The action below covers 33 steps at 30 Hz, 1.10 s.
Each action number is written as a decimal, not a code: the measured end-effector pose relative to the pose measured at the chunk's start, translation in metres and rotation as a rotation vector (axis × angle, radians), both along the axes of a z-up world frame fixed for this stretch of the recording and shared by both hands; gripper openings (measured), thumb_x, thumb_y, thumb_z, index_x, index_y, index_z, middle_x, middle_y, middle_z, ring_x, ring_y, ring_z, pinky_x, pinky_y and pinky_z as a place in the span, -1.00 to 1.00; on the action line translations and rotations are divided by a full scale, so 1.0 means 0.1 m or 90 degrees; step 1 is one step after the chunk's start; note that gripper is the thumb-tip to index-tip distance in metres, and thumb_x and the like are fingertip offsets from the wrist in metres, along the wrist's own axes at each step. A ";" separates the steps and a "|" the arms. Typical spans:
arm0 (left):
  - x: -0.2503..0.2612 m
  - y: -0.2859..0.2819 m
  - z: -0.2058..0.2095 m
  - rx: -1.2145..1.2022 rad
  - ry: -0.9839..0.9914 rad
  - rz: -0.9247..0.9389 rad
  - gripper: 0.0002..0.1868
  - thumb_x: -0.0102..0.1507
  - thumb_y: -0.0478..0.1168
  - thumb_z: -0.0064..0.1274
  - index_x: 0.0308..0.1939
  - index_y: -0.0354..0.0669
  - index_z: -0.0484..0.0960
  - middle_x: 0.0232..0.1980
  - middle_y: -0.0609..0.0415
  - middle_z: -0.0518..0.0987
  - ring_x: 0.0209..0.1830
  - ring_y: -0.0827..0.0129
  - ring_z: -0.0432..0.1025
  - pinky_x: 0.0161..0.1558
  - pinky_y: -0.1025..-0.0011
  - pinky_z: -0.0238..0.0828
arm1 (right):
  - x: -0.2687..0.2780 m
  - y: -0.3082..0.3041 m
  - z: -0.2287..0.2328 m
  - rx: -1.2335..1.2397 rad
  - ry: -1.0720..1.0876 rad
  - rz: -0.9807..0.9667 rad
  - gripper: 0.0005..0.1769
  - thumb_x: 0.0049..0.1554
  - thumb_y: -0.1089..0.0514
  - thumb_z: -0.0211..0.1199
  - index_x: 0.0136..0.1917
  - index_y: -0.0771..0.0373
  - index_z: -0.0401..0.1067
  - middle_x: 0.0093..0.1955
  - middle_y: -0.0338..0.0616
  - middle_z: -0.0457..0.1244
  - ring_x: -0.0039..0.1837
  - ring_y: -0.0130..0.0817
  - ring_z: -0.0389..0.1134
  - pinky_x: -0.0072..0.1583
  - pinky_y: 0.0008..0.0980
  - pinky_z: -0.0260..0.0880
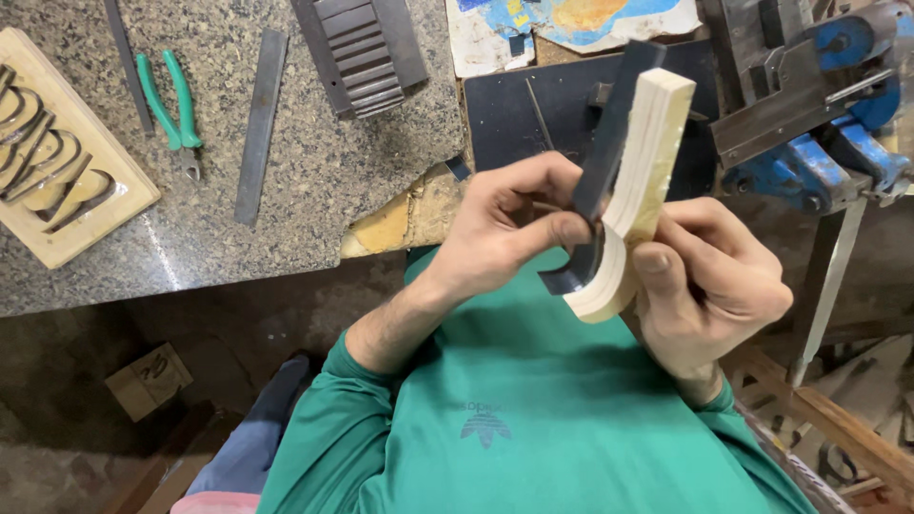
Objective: The person repeatedly hammers a small metal piece on an anvil and checks its fit against a wooden template. They also use a bench vise to hold the metal piece while working on it.
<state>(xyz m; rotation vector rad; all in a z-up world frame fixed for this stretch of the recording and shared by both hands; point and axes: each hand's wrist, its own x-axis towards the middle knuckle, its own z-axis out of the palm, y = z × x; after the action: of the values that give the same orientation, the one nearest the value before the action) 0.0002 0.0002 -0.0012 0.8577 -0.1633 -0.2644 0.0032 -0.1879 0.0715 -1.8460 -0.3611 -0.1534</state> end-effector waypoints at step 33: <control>-0.19 0.04 0.26 0.217 -0.059 0.112 -0.74 0.39 -0.48 0.15 0.15 -0.32 0.53 -0.13 0.15 0.55 -0.10 0.64 0.51 -0.04 0.58 0.60 | -0.11 -0.04 -0.18 -0.037 -0.052 0.013 -0.63 0.31 0.09 0.42 0.09 0.52 0.54 0.01 0.09 0.39 -0.09 -0.37 0.42 -0.10 -0.56 0.37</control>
<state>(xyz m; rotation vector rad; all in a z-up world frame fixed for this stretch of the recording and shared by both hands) -0.0190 0.0039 0.0246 1.2160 -0.1300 -0.0869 -0.0075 -0.1914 0.0538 -1.8958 -0.4452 -0.2067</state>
